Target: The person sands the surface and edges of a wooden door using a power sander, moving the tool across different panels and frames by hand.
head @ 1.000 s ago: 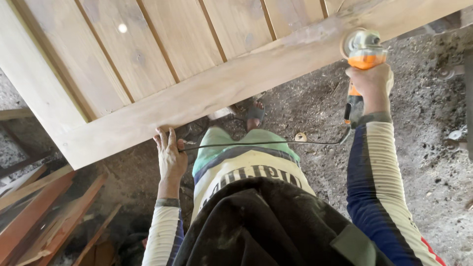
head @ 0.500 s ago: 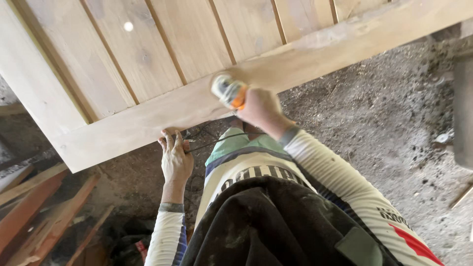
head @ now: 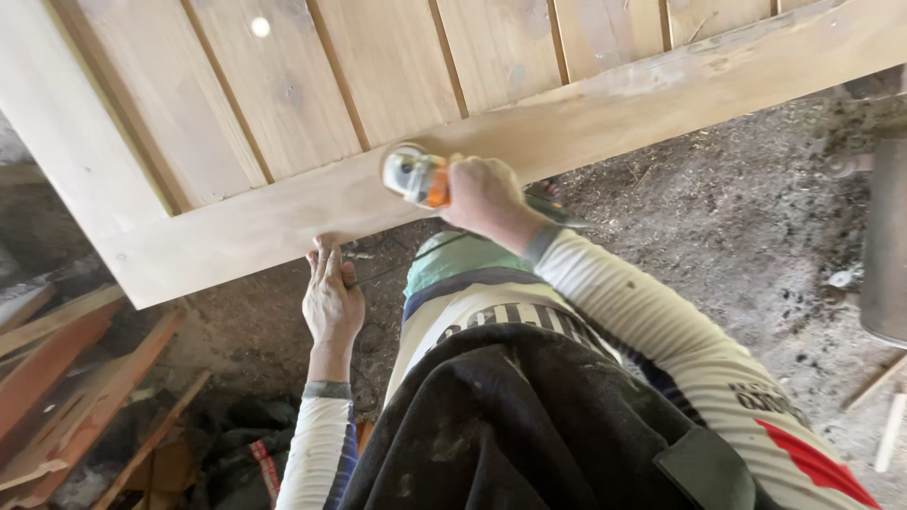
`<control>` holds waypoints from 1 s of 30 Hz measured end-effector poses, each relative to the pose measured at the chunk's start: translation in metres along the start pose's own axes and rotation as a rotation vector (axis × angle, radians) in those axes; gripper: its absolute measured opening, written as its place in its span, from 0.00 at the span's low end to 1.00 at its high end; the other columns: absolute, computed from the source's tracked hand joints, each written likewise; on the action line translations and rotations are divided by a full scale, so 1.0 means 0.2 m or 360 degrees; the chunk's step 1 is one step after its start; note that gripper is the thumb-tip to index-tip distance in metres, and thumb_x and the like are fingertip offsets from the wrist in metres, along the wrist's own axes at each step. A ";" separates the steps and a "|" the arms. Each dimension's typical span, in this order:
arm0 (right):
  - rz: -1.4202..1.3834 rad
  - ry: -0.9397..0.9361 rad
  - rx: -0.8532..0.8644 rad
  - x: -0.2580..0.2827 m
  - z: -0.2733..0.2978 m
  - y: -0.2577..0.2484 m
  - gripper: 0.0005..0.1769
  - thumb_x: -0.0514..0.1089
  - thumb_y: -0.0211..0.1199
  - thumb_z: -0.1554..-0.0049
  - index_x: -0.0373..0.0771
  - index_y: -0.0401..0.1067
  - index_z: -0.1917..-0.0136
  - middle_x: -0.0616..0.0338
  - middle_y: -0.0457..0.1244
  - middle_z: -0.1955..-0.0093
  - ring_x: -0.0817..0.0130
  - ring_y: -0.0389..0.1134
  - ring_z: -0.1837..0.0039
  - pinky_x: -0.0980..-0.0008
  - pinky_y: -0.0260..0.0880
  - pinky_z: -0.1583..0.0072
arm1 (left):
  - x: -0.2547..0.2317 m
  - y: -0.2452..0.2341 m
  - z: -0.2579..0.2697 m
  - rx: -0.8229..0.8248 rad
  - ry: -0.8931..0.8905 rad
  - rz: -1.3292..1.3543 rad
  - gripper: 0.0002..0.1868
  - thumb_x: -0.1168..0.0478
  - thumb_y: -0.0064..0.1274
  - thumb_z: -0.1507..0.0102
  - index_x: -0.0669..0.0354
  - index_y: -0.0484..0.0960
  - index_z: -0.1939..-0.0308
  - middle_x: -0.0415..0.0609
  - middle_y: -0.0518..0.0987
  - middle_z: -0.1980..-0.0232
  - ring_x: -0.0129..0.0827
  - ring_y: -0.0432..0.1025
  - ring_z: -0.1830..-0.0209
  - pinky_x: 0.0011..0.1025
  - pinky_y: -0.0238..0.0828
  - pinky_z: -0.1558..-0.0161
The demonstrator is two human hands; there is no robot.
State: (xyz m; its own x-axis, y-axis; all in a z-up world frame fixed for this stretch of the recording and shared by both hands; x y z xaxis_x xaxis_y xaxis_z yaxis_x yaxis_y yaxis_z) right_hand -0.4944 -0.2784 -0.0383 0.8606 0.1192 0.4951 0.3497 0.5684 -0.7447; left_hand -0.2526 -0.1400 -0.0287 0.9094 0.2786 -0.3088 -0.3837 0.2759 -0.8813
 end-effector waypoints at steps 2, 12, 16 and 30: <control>-0.0006 0.0020 -0.0126 -0.12 0.05 -0.09 0.19 0.48 0.72 0.57 0.33 0.71 0.59 0.45 0.69 0.65 0.50 0.73 0.61 0.55 0.75 0.54 | 0.00 0.01 -0.01 0.0024 -0.0071 0.0041 0.22 0.59 0.36 0.28 0.66 0.72 0.34 0.63 0.62 0.24 0.63 0.58 0.27 0.47 0.65 0.37; 0.0080 0.0070 -0.0207 -0.77 0.25 -0.29 0.22 0.50 0.73 0.58 0.33 0.71 0.58 0.46 0.69 0.64 0.52 0.73 0.61 0.56 0.75 0.55 | -0.61 0.39 -0.06 -0.0005 0.0028 -0.0030 0.27 0.59 0.39 0.30 0.70 0.65 0.30 0.77 0.46 0.22 0.68 0.41 0.21 0.58 0.42 0.25; 0.0024 0.0185 -0.0140 -1.11 0.27 -0.44 0.23 0.50 0.72 0.56 0.32 0.70 0.55 0.50 0.69 0.63 0.55 0.73 0.62 0.59 0.76 0.56 | -1.02 0.58 -0.10 -0.0037 0.0146 0.0033 0.30 0.57 0.40 0.31 0.76 0.61 0.29 0.77 0.46 0.22 0.67 0.41 0.20 0.53 0.42 0.24; 0.0003 0.0269 -0.0236 -1.67 0.44 -0.72 0.21 0.52 0.72 0.54 0.33 0.72 0.57 0.47 0.69 0.62 0.52 0.73 0.59 0.55 0.74 0.51 | -1.26 0.76 -0.09 -0.0088 0.0008 0.0058 0.32 0.55 0.40 0.28 0.82 0.58 0.31 0.81 0.46 0.23 0.71 0.41 0.20 0.51 0.42 0.23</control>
State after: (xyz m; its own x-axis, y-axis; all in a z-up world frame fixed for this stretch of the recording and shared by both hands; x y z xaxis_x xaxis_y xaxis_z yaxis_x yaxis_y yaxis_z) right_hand -0.8642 -0.3285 -0.0577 0.9067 -0.0249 0.4210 0.3879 0.4408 -0.8095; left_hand -0.5369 -0.1856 -0.0908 0.8958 0.2827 -0.3430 -0.4075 0.2142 -0.8877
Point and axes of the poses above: each hand's wrist, its own z-axis away from the middle knuckle, its own y-axis out of the palm, x = y × z, the point moved 8 cm from there along -z, towards the middle knuckle
